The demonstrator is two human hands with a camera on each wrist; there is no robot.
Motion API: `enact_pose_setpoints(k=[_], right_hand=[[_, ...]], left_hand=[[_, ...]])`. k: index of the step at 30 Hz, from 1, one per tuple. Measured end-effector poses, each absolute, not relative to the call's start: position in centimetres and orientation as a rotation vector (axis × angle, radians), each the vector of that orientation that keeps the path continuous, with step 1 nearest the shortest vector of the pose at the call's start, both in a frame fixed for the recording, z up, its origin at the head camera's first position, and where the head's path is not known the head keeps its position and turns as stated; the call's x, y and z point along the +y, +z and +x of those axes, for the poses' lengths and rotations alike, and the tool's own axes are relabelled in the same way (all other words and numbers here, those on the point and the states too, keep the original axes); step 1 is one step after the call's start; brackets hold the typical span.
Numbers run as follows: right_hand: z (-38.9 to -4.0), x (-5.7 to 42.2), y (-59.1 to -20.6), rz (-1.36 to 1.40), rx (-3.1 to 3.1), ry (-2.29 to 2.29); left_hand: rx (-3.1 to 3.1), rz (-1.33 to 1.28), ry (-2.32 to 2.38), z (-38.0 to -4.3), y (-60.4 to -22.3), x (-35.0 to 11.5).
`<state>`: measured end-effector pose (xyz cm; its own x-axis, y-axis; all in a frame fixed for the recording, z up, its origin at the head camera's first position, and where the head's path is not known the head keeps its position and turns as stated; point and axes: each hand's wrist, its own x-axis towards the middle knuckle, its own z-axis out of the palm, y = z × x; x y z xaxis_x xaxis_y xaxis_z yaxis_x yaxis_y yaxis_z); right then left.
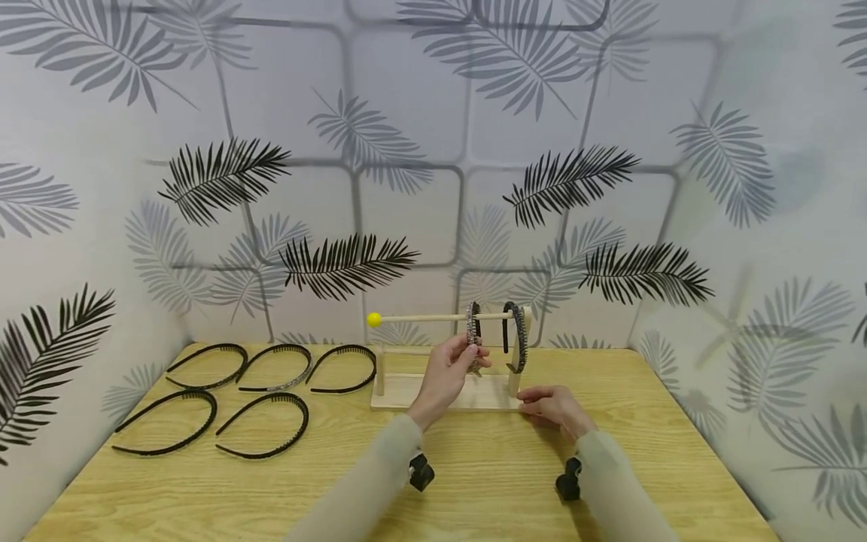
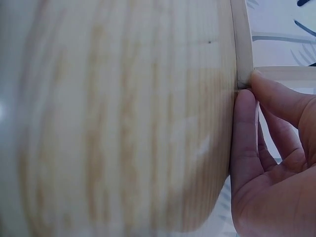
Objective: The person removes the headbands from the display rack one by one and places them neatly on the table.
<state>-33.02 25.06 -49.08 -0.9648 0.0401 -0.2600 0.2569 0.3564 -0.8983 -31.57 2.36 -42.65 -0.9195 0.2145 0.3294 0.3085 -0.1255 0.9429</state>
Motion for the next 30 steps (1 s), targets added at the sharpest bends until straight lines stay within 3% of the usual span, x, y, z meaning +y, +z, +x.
enact_pose_setpoints(k=[30], right_hand=[[-32.9, 25.2, -49.3, 0.210, 2.401, -1.704]], left_hand=[[-2.176, -0.565, -2.098, -31.8, -42.9, -6.3]])
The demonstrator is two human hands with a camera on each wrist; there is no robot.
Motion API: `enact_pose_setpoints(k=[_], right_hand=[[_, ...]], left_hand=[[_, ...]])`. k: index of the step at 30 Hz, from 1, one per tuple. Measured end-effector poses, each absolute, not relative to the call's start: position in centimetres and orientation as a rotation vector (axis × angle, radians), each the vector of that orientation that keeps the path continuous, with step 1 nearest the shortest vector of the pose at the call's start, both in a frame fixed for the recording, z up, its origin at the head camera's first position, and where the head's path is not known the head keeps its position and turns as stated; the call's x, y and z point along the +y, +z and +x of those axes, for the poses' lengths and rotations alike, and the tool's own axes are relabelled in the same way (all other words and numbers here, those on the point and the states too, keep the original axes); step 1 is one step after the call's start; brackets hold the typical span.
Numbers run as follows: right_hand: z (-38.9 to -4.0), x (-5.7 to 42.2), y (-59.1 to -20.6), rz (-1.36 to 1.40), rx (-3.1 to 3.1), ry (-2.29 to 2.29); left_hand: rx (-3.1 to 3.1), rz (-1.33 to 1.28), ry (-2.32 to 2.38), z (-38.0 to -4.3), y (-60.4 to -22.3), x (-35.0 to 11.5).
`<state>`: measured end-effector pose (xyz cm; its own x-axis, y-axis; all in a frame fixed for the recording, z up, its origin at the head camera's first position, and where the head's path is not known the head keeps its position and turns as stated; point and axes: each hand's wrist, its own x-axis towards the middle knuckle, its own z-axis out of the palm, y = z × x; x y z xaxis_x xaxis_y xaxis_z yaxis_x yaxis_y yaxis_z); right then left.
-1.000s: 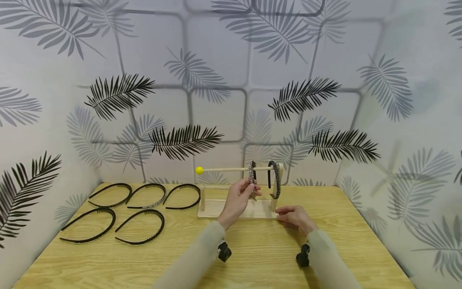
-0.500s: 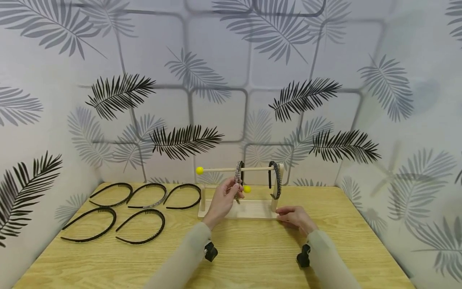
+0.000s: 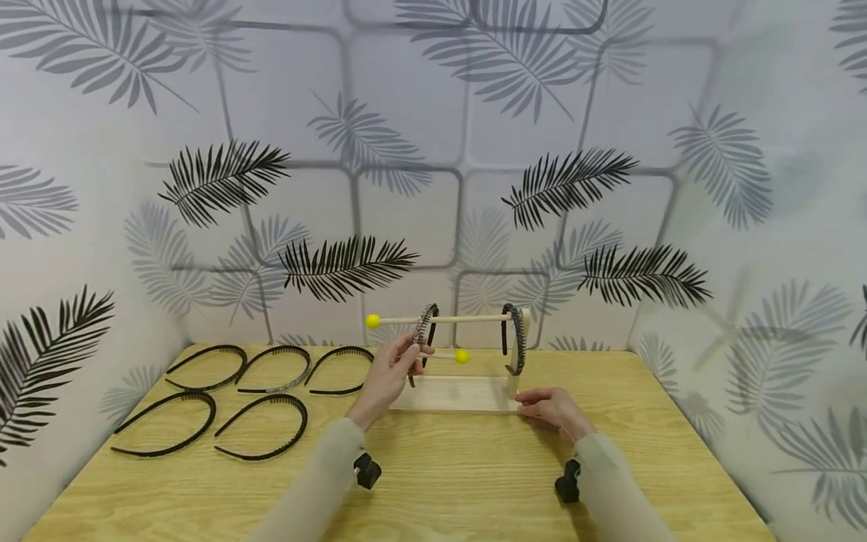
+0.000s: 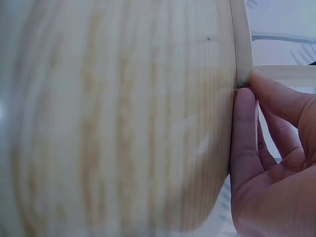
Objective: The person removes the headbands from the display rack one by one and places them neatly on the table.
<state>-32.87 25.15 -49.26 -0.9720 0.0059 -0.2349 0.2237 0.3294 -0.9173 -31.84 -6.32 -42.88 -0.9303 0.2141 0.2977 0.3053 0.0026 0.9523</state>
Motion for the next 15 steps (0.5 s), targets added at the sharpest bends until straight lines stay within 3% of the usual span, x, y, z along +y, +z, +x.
enact_pose_setpoints(k=[15], right_hand=[[-32.9, 25.1, -49.0, 0.228, 2.382, -1.708]], left_hand=[[-2.103, -0.490, -2.208, -31.9, -42.5, -9.3]])
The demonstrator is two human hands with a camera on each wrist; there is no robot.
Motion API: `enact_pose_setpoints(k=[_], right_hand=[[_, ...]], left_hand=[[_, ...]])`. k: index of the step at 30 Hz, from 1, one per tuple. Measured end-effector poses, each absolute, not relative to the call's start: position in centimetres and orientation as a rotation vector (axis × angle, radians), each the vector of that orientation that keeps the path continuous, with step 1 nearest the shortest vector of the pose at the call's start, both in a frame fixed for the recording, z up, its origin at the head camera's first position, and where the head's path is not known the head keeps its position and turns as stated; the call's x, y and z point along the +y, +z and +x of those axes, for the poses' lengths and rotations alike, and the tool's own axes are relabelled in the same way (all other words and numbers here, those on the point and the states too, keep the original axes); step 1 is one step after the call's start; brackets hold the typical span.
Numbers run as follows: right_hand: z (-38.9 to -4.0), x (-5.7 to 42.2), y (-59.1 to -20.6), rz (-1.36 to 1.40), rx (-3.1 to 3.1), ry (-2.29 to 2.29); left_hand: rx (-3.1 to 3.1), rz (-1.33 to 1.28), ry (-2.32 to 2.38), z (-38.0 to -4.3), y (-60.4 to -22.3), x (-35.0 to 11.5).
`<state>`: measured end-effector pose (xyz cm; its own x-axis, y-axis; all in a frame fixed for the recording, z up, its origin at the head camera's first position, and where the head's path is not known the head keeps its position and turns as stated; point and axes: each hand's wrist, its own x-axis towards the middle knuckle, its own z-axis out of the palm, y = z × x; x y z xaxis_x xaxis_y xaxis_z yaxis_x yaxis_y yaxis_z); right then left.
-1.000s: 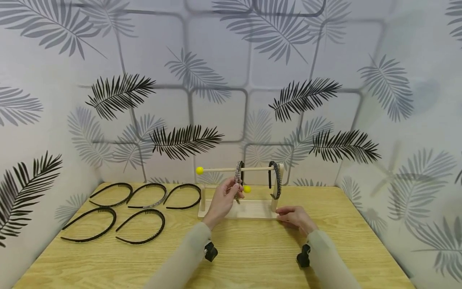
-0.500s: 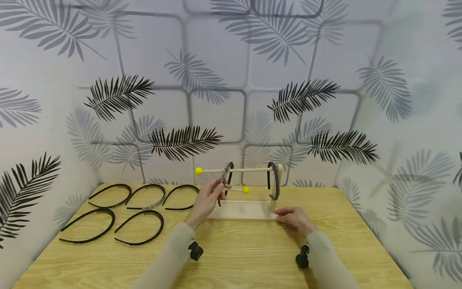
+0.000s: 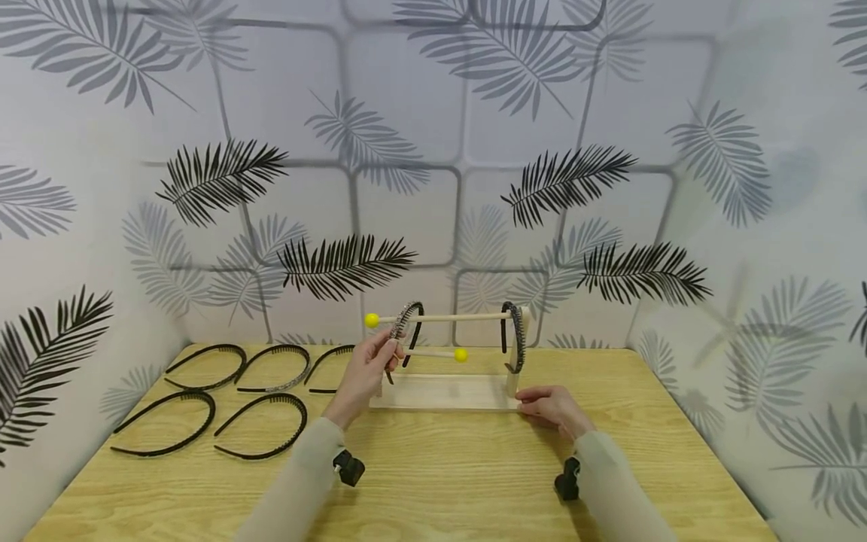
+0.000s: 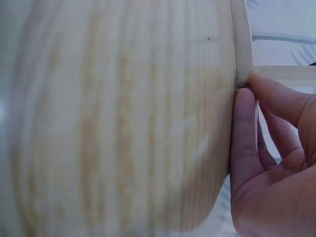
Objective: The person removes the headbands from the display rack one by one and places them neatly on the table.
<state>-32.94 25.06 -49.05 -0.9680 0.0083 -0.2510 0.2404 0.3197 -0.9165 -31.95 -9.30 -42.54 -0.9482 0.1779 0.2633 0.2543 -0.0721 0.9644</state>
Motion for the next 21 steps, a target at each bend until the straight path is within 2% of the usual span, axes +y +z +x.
enact_pose_setpoints(k=[21], right_hand=[[-32.7, 25.0, -48.9, 0.241, 2.367, -1.716]], left_hand=[[-2.069, -0.475, -2.099, -32.1, -42.4, -13.2]])
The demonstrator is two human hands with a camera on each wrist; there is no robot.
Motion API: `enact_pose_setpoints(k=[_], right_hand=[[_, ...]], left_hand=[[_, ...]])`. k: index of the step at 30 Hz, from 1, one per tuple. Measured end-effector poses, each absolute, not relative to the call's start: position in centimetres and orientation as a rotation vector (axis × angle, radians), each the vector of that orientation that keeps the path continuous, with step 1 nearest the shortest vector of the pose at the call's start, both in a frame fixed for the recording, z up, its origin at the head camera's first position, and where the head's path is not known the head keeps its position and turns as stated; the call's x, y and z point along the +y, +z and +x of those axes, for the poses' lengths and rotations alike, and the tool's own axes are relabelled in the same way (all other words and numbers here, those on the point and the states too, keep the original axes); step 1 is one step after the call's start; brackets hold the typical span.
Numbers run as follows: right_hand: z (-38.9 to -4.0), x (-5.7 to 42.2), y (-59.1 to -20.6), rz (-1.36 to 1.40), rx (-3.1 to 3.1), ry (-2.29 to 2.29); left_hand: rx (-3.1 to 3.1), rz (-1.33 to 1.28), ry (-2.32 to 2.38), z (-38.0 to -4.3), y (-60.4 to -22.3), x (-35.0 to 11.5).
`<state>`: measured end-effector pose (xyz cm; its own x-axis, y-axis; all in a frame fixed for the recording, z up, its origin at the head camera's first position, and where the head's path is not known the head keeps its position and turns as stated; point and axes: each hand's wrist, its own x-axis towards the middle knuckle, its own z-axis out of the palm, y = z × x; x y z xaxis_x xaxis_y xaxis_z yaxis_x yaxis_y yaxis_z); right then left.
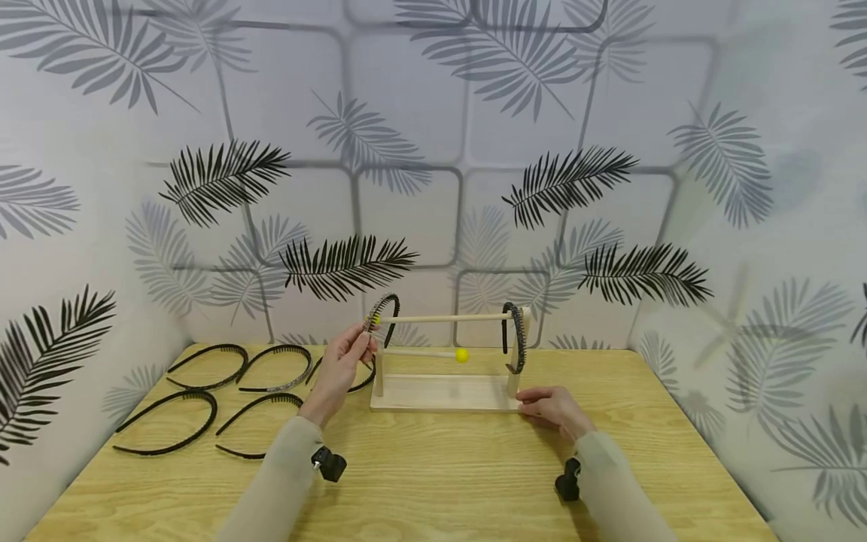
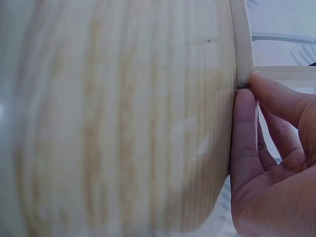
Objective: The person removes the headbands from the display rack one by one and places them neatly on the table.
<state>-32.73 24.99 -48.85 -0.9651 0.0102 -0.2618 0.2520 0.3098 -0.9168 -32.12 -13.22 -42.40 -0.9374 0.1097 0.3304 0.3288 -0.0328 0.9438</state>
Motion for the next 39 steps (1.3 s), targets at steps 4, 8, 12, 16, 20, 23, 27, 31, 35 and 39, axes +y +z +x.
enact_pose_setpoints(k=[4, 8, 12, 16, 20, 23, 27, 31, 35, 39], right_hand=[[-32.8, 24.9, -48.9, 0.235, 2.359, -1.710], [-32.7, 24.7, -49.0, 0.233, 2.361, -1.713], [-32.8, 24.5, -49.2, 0.222, 2.385, -1.708], [-32.8, 24.5, -49.2, 0.238, 2.386, -1.706], [-32.9, 24.5, -49.0, 0.244, 2.382, -1.708], [-33.1, 24.4, -49.0, 0.241, 2.383, -1.699], [-33.1, 24.4, -49.0, 0.255, 2.378, -1.690], [-33.2, 24.5, -49.0, 0.234, 2.378, -1.709], [-33.0, 24.7, -49.0, 0.248, 2.379, -1.710], [-32.8, 25.0, -49.0, 0.257, 2.374, -1.709]], left_hand=[[-2.060, -0.465, -2.100, -31.9, -42.5, -13.7], [-2.069, -0.430, -2.109, -31.6, -42.7, -14.4], [-2.084, -0.421, -2.080, -31.3, -42.7, -15.3], [-2.092, -0.449, -2.096, -30.9, -42.5, -15.8], [-2.116, -0.464, -2.104, -30.5, -42.7, -16.4], [-2.151, -0.473, -2.102, -30.2, -43.1, -17.1], [-2.214, -0.463, -2.093, -29.7, -43.6, -18.0], [-2.291, -0.466, -2.031, -29.3, -44.0, -18.8], [-2.368, -0.510, -2.006, -29.0, -44.4, -19.5], [-2.401, -0.629, -2.005, -28.8, -44.8, -20.1]])
